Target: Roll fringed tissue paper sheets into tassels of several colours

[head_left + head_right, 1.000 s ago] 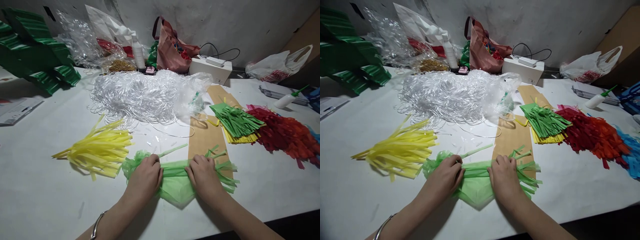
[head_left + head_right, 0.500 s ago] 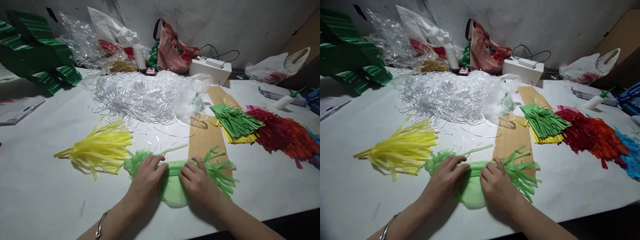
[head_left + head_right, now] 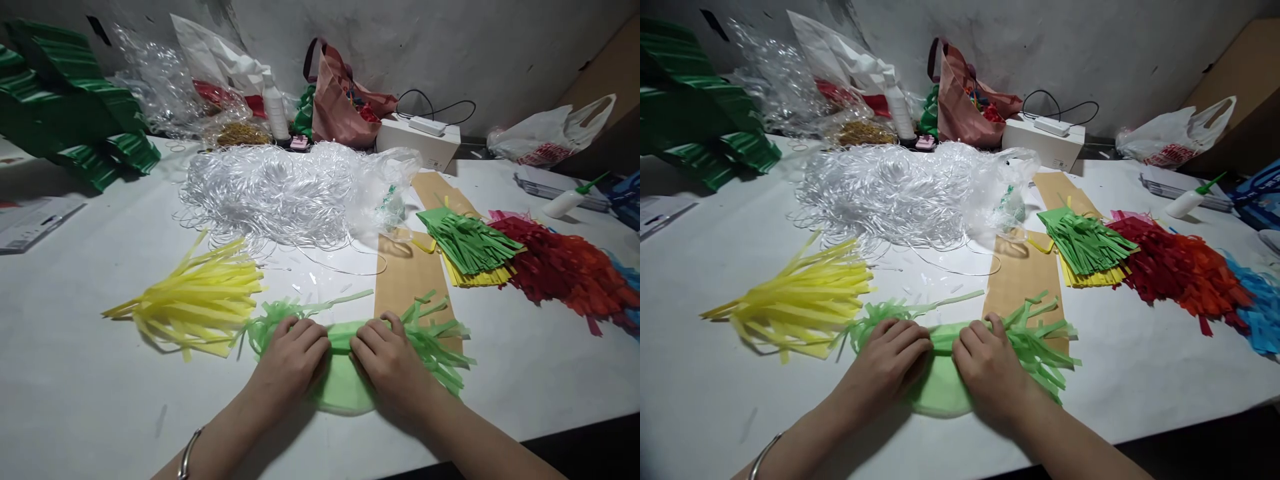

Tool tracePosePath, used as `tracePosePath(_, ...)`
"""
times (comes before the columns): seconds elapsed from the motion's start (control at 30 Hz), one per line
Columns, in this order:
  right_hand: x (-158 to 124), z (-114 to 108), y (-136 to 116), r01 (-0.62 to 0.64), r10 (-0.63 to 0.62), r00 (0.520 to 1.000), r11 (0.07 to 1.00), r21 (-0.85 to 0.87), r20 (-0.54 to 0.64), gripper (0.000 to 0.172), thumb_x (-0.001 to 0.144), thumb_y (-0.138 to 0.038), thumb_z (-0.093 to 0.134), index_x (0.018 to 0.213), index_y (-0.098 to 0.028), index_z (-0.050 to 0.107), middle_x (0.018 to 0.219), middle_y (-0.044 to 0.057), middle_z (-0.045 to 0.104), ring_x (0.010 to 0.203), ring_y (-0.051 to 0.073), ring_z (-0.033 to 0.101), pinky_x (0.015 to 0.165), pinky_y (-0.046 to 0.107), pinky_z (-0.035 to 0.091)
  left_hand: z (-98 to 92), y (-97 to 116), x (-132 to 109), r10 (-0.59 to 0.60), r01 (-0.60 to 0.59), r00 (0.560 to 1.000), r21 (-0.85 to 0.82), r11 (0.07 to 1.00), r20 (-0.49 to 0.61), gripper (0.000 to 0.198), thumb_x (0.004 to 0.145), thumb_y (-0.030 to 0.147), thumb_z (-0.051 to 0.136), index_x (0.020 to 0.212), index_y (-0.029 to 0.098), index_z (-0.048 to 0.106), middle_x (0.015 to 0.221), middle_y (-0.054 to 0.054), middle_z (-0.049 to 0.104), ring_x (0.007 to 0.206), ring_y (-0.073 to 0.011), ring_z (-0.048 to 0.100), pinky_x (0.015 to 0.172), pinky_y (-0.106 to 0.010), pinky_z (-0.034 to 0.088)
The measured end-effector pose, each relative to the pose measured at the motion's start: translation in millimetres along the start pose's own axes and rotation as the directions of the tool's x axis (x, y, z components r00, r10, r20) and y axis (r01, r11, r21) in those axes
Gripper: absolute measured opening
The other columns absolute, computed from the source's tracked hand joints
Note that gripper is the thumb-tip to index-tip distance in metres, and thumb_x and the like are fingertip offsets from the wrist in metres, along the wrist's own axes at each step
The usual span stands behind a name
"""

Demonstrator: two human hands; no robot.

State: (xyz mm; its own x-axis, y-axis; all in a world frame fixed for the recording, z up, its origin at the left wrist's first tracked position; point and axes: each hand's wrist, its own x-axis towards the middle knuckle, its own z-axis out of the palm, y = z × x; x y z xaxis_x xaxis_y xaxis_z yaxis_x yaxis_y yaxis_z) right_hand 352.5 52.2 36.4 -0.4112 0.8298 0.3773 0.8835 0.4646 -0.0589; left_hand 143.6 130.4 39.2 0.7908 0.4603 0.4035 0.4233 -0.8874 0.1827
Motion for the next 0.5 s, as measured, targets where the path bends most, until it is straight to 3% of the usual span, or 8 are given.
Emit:
tracePosePath(0.17,1.0,-3.3,-0.9,0.060,-0.061,0.998,0.993,-0.099,-0.007,0.026,0.096,-0.005,0.042,0.083,-0.017,0.060,0.077,0.004,0.055,0.078,0.022,0.044,0.096,0.043,0.031,-2.9,3.1,1.8,0.026,-0.026,0.999,0.000,1.000,0.031,0.018,0.093,0.011,0.049,0.095,0.018,0.065,0.102,-0.008,0.071,0.095,-0.0268,0.057,0.089,-0.044,0.037)
tracePosePath(0.3,-3.5,-4.9,0.6,0.094,-0.088,0.994,0.991,-0.099,0.060,0.022,0.095,-0.007,0.044,0.084,-0.017,0.060,0.080,0.004,0.056,0.080,0.022,0.045,0.098,0.044,0.030,0.7,3.5,-0.2,0.053,-0.054,0.998,0.035,0.998,0.031,0.018,0.095,0.012,0.050,0.087,0.019,0.065,0.095,-0.007,0.071,0.096,-0.0263,0.058,0.092,-0.044,0.037)
tracePosePath(0.5,-12.8,-7.4,8.5,-0.089,0.088,0.996,0.995,0.040,0.034,0.025,0.094,0.000,0.044,0.084,-0.017,0.059,0.089,0.005,0.061,0.090,0.021,0.051,0.098,0.042,0.032,-1.1,-1.3,-6.8,-0.004,0.003,0.999,0.029,1.000,0.040,0.023,0.098,0.009,0.046,0.088,0.018,0.064,0.092,-0.005,0.071,0.094,-0.0249,0.060,0.090,-0.043,0.037)
